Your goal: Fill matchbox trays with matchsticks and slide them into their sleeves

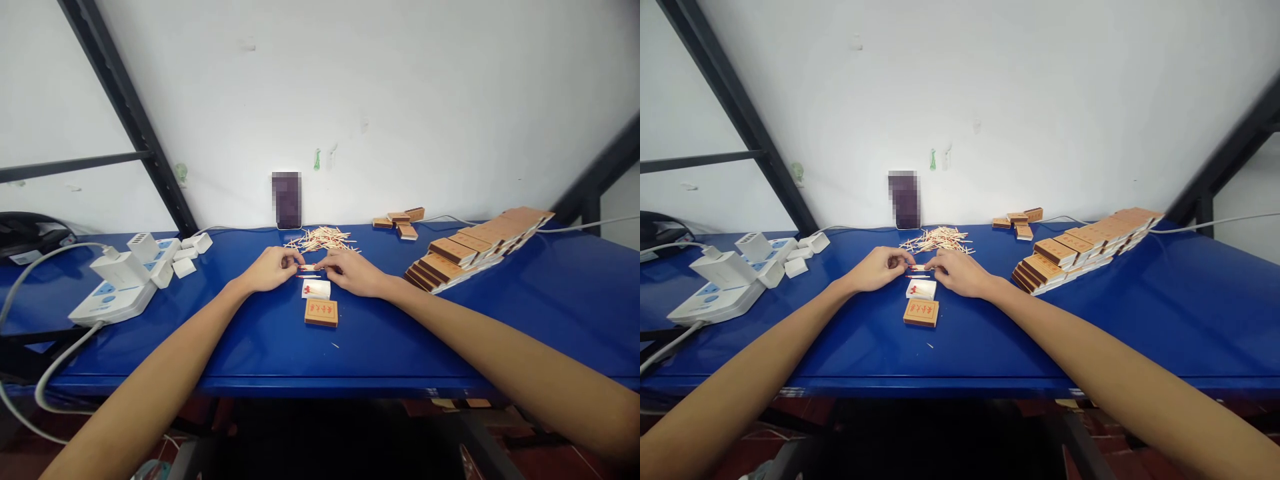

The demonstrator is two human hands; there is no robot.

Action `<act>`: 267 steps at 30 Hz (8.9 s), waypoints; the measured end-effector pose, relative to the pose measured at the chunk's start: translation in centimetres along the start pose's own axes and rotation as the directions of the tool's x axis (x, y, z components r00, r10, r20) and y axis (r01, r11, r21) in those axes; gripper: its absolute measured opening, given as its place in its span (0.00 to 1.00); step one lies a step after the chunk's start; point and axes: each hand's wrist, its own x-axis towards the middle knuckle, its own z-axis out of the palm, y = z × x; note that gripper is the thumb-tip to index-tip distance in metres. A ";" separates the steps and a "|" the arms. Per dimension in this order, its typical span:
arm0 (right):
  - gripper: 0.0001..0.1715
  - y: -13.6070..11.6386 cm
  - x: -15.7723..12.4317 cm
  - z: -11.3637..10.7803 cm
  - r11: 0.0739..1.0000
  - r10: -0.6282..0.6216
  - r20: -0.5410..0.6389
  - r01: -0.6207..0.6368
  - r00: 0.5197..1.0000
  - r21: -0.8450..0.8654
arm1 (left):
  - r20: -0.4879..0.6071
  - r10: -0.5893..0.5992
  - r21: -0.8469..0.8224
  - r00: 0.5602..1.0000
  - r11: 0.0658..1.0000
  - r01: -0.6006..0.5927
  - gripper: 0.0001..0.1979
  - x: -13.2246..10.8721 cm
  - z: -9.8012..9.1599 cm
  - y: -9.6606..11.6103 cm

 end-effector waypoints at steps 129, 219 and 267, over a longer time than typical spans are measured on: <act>0.06 0.0 0.2 -1.2 0.973 0.160 0.003 -0.158 0.987 0.168 | 0.126 0.110 0.090 0.986 0.988 -0.122 0.21 -0.1 -0.7 0.0; 0.06 -1.0 1.2 -0.5 0.997 0.064 0.034 -0.065 0.997 0.041 | 0.200 0.117 0.417 0.973 0.888 -0.193 0.11 0.8 1.3 1.1; 0.09 -3.0 -0.6 -3.2 0.953 0.239 0.157 -0.263 0.958 0.154 | 0.150 0.298 0.233 0.942 0.916 -0.327 0.14 -1.1 0.1 2.7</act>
